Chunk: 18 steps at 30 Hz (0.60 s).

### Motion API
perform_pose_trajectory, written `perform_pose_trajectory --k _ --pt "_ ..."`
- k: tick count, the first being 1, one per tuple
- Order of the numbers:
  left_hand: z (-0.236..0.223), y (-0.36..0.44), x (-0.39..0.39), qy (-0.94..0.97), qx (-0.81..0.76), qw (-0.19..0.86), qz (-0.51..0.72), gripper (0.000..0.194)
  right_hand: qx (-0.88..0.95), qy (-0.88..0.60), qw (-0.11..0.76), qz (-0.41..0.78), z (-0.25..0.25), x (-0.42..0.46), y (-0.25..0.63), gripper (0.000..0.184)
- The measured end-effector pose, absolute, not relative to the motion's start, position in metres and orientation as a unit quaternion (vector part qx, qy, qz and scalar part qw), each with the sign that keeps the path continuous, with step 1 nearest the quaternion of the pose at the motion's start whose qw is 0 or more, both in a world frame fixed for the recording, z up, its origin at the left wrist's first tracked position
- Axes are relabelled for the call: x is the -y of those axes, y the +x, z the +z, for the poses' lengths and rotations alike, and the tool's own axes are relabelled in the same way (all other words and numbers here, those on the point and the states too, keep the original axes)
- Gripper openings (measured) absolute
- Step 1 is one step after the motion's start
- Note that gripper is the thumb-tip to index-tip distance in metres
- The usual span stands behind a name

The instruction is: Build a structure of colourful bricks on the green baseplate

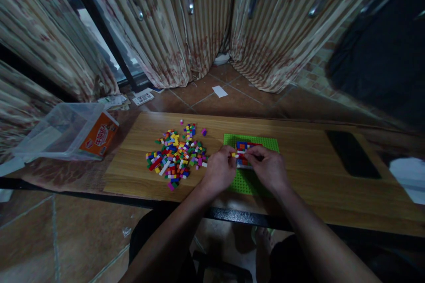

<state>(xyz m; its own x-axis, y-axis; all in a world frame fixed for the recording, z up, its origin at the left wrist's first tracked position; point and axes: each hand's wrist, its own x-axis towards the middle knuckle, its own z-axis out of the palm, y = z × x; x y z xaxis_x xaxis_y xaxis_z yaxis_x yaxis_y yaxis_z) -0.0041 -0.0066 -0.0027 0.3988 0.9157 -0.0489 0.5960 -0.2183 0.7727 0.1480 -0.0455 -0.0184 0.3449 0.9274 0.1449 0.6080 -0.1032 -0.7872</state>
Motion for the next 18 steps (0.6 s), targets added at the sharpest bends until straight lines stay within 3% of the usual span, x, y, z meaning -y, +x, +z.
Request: perform_pose_trajectory --k 8,18 --pt "-0.003 -0.003 0.006 0.726 -0.451 0.417 0.309 0.019 0.585 -0.639 0.426 0.263 -0.013 0.052 0.140 0.025" --pt "-0.008 0.000 0.009 0.689 -0.445 0.463 0.336 0.017 0.582 -0.633 0.456 0.229 -0.018 0.054 0.137 0.019"
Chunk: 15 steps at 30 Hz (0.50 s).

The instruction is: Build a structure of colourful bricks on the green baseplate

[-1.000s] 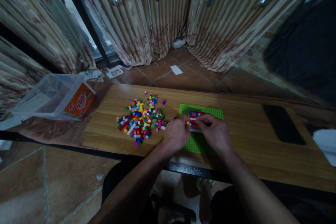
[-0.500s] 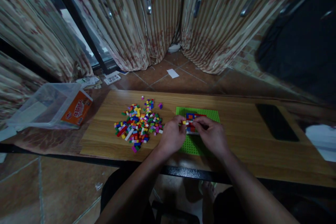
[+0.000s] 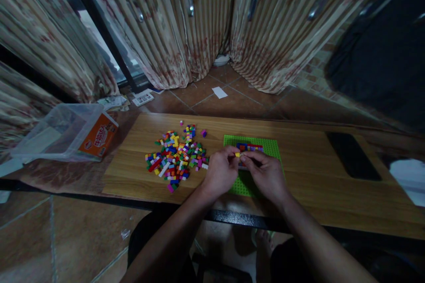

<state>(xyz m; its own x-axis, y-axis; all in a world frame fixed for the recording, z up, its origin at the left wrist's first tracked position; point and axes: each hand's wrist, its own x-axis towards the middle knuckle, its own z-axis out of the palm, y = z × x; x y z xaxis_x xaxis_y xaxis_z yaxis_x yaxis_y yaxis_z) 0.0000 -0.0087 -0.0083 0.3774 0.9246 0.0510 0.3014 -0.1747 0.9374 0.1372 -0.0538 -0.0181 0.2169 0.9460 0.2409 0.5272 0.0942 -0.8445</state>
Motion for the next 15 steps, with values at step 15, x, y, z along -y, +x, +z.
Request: perform_pose_trajectory --k 15 --pt "-0.001 -0.010 0.001 0.763 -0.540 0.313 0.171 0.032 0.666 -0.641 0.355 0.136 -0.010 0.057 0.157 0.023"
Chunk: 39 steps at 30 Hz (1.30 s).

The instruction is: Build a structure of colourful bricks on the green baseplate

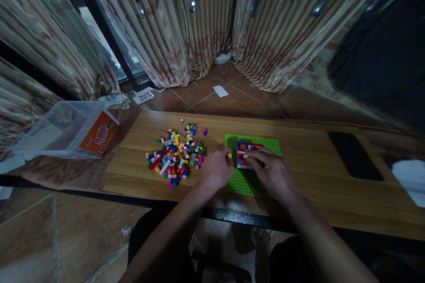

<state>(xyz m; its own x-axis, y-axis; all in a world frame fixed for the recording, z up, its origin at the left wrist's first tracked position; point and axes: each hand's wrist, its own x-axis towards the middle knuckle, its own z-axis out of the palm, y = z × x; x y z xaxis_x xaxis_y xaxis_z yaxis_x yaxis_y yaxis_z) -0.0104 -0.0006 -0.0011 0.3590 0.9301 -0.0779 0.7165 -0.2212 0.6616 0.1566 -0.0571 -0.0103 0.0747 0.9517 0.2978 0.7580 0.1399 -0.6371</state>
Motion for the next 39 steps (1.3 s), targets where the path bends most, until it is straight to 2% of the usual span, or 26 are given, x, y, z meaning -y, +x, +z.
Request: perform_pose_trajectory --k 10,17,21,28,35,39 --pt "-0.001 -0.009 0.019 0.817 -0.496 0.272 0.111 0.036 0.702 -0.649 0.279 0.088 -0.019 0.052 0.145 0.020" --pt "-0.002 -0.006 0.022 0.826 -0.487 0.266 0.098 0.037 0.686 -0.652 0.318 0.065 -0.025 0.050 0.141 0.020" --pt "-0.001 -0.005 0.024 0.829 -0.488 0.258 0.085 0.036 0.694 -0.646 0.311 0.063 -0.024 0.052 0.139 0.021" --pt "-0.005 -0.004 0.025 0.842 -0.472 0.248 0.080 0.036 0.716 -0.656 0.241 0.005 -0.020 0.060 0.131 0.027" --pt "-0.007 -0.004 0.022 0.853 -0.456 0.239 0.080 0.033 0.720 -0.677 0.148 -0.032 -0.017 0.064 0.122 0.023" --pt "-0.006 -0.004 0.021 0.857 -0.449 0.242 0.071 0.031 0.717 -0.682 0.142 -0.027 -0.017 0.066 0.119 0.023"
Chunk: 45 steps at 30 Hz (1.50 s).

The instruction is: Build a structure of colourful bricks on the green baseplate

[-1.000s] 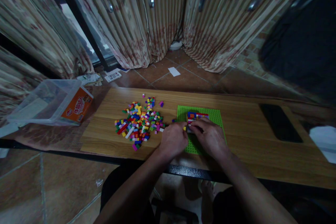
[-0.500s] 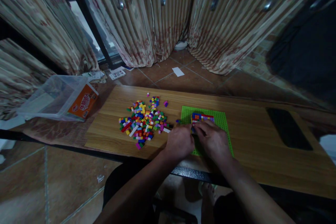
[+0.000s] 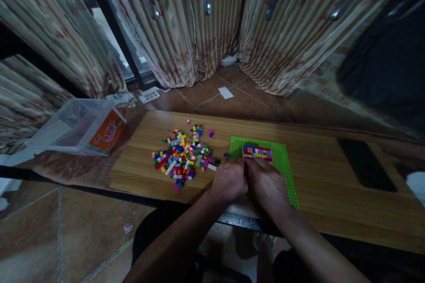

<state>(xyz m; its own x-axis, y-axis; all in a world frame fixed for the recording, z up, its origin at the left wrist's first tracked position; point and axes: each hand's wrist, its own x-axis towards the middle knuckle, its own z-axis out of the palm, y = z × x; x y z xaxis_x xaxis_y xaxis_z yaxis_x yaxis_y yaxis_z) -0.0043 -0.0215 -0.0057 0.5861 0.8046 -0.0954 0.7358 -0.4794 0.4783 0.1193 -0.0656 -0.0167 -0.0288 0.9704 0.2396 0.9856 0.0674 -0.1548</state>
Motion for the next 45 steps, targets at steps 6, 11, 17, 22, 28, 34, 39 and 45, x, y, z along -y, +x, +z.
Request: perform_pose_trajectory --k 6,11,17,22,28,34,39,45 --pt "-0.001 -0.011 0.015 0.835 -0.469 0.268 0.107 0.032 0.693 -0.682 0.235 0.004 -0.023 0.067 0.121 0.027" --pt "0.000 -0.019 -0.002 0.742 -0.510 0.380 0.212 0.026 0.602 -0.677 0.418 0.072 -0.014 0.065 0.130 0.023" --pt "-0.006 -0.017 -0.005 0.678 -0.426 0.520 0.296 0.019 0.553 -0.655 0.465 0.221 -0.010 0.064 0.138 0.027" --pt "-0.005 -0.012 0.002 0.665 -0.376 0.566 0.310 0.018 0.587 -0.631 0.454 0.228 -0.009 0.062 0.138 0.022" --pt "-0.004 -0.012 0.002 0.662 -0.407 0.532 0.337 0.024 0.618 -0.646 0.411 0.177 -0.001 0.059 0.162 0.022" --pt "-0.001 -0.014 -0.003 0.694 -0.487 0.443 0.292 0.029 0.604 -0.695 0.360 0.148 0.005 0.060 0.203 0.020" --pt "0.002 -0.012 0.001 0.734 -0.498 0.391 0.247 0.030 0.657 -0.661 0.313 0.182 0.000 0.060 0.195 0.017" --pt "-0.002 -0.009 0.007 0.770 -0.479 0.351 0.235 0.026 0.697 -0.658 0.255 0.125 -0.008 0.056 0.180 0.016"
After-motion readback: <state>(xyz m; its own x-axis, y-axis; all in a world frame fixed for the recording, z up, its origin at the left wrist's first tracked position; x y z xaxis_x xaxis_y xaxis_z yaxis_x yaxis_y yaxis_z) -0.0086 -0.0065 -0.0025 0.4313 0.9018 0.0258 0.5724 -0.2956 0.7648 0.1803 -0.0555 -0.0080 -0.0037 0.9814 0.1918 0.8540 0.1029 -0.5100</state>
